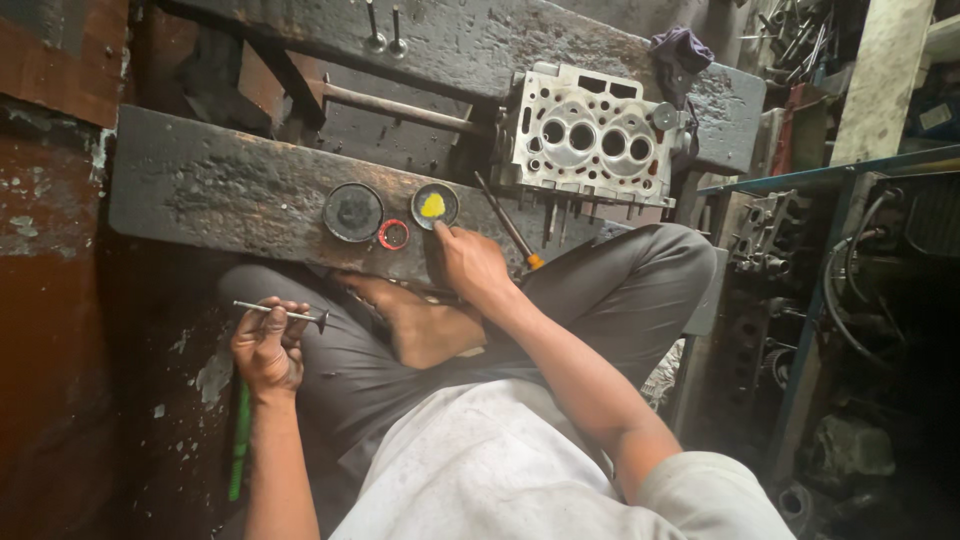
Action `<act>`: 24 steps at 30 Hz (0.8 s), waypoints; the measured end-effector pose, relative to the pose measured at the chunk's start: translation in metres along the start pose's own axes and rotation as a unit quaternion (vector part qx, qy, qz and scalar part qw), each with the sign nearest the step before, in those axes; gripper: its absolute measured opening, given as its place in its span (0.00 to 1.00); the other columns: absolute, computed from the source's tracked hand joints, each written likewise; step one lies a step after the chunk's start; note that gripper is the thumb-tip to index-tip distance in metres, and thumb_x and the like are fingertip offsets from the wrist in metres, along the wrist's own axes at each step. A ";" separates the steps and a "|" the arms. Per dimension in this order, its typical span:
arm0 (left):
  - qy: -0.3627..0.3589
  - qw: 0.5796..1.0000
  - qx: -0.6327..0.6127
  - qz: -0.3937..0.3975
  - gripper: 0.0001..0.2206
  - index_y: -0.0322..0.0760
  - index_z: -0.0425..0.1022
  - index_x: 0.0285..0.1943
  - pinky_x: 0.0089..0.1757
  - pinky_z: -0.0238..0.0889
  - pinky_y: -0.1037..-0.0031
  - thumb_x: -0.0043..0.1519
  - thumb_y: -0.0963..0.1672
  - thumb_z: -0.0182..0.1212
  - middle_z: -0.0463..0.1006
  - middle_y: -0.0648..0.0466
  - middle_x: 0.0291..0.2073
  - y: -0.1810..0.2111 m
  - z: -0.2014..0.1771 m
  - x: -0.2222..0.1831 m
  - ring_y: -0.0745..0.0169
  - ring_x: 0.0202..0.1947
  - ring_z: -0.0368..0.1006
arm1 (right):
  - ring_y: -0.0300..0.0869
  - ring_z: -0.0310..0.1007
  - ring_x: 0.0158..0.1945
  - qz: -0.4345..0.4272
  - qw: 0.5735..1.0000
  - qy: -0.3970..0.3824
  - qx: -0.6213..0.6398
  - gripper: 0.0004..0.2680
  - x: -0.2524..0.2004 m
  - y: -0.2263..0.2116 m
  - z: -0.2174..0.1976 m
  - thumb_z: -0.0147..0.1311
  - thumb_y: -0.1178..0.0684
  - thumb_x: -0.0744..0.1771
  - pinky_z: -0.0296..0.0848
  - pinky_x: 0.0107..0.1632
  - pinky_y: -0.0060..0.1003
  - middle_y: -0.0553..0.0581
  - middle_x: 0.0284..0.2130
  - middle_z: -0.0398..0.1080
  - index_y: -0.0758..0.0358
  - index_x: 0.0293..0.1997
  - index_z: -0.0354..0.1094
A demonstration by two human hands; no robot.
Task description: The person cleans and handles components of an engine cylinder head, using a cloth to wipe individual valves and a small hand tool to move parts within the head.
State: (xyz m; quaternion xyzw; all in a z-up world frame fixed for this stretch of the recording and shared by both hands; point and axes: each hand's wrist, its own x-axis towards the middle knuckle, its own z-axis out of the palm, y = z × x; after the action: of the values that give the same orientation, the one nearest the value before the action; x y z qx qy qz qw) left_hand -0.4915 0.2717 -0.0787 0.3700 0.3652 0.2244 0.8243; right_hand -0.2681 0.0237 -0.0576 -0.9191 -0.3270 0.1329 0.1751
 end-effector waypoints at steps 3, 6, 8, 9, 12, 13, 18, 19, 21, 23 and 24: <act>-0.008 1.000 -0.013 0.005 0.07 0.31 0.76 0.50 0.46 0.79 0.66 0.66 0.38 0.65 0.81 0.48 0.40 0.000 0.001 -0.002 0.53 0.42 0.81 | 0.59 0.76 0.33 0.014 0.999 -0.032 -0.001 0.17 0.002 -0.005 -0.007 0.48 0.57 0.66 0.72 0.34 0.55 0.64 0.30 0.73 0.65 0.63 0.63; -0.002 1.000 -0.004 -0.002 0.07 0.31 0.76 0.51 0.47 0.79 0.66 0.65 0.37 0.65 0.80 0.48 0.40 0.001 0.000 0.000 0.53 0.43 0.81 | 0.60 0.76 0.36 0.022 0.999 -0.036 0.021 0.12 0.003 -0.007 -0.009 0.47 0.55 0.69 0.72 0.36 0.56 0.64 0.33 0.74 0.63 0.58 0.65; -0.011 1.000 -0.017 0.005 0.07 0.30 0.76 0.51 0.48 0.79 0.65 0.66 0.37 0.65 0.80 0.48 0.41 0.000 -0.001 0.000 0.53 0.42 0.80 | 0.61 0.76 0.36 0.015 0.999 -0.013 0.036 0.13 0.003 -0.006 -0.006 0.47 0.54 0.69 0.72 0.36 0.57 0.65 0.33 0.74 0.63 0.60 0.65; -0.015 1.000 -0.024 0.007 0.07 0.30 0.76 0.51 0.48 0.79 0.65 0.66 0.37 0.65 0.80 0.48 0.41 0.000 -0.002 0.000 0.53 0.42 0.80 | 0.61 0.75 0.36 0.013 0.999 -0.002 0.044 0.13 0.001 -0.006 -0.005 0.48 0.54 0.69 0.72 0.36 0.58 0.65 0.33 0.74 0.63 0.60 0.64; -0.014 1.000 -0.014 0.002 0.07 0.30 0.76 0.51 0.48 0.78 0.65 0.66 0.37 0.64 0.80 0.48 0.41 -0.001 -0.001 0.000 0.53 0.42 0.80 | 0.62 0.75 0.34 0.040 0.998 -0.045 0.034 0.17 0.001 -0.004 -0.001 0.46 0.56 0.68 0.71 0.34 0.58 0.66 0.32 0.74 0.64 0.66 0.61; -0.018 1.000 -0.017 0.004 0.07 0.30 0.76 0.51 0.48 0.79 0.65 0.66 0.37 0.65 0.80 0.48 0.41 -0.001 -0.001 0.000 0.53 0.42 0.80 | 0.61 0.75 0.35 0.035 0.998 -0.036 0.034 0.17 0.002 -0.004 0.000 0.46 0.56 0.67 0.72 0.35 0.57 0.65 0.33 0.74 0.63 0.65 0.61; -0.005 1.000 -0.014 -0.003 0.07 0.31 0.76 0.51 0.48 0.78 0.66 0.66 0.38 0.66 0.80 0.48 0.40 -0.002 -0.005 0.000 0.54 0.42 0.80 | 0.61 0.75 0.35 0.027 0.999 -0.022 0.030 0.21 -0.001 -0.003 0.005 0.46 0.58 0.65 0.72 0.36 0.57 0.65 0.35 0.74 0.63 0.68 0.58; 0.002 1.000 -0.009 -0.006 0.07 0.32 0.76 0.51 0.46 0.77 0.67 0.66 0.38 0.65 0.80 0.48 0.41 -0.003 -0.005 0.000 0.54 0.42 0.80 | 0.61 0.76 0.36 0.025 0.999 -0.025 0.028 0.19 -0.003 -0.002 0.007 0.45 0.58 0.67 0.72 0.36 0.57 0.65 0.35 0.75 0.63 0.67 0.58; 0.016 1.000 -0.002 -0.008 0.07 0.32 0.76 0.51 0.43 0.74 0.70 0.67 0.38 0.65 0.80 0.49 0.41 -0.002 -0.005 0.001 0.53 0.42 0.81 | 0.61 0.76 0.37 0.017 0.999 -0.026 0.023 0.16 -0.003 0.000 0.010 0.43 0.57 0.69 0.72 0.36 0.57 0.65 0.36 0.75 0.62 0.66 0.59; -0.007 0.999 -0.049 0.002 0.06 0.32 0.76 0.52 0.50 0.77 0.66 0.67 0.37 0.64 0.80 0.49 0.42 0.001 0.000 0.001 0.57 0.44 0.80 | 0.62 0.75 0.36 0.020 0.999 -0.019 0.032 0.17 -0.002 0.001 0.012 0.42 0.58 0.68 0.72 0.36 0.57 0.66 0.36 0.74 0.63 0.66 0.59; -0.018 0.997 -0.073 0.007 0.06 0.31 0.76 0.52 0.53 0.79 0.64 0.67 0.37 0.64 0.80 0.50 0.42 0.004 0.005 0.000 0.59 0.45 0.79 | 0.63 0.75 0.36 0.020 0.999 -0.016 0.036 0.17 -0.001 0.001 0.013 0.42 0.59 0.68 0.72 0.36 0.58 0.67 0.36 0.74 0.63 0.67 0.59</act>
State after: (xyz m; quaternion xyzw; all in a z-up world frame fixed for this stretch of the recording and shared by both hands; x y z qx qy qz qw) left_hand -0.4885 0.2723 -0.0730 0.3157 0.3302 0.2490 0.8540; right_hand -0.2729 0.0252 -0.0700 -0.9163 -0.3061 0.1632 0.2001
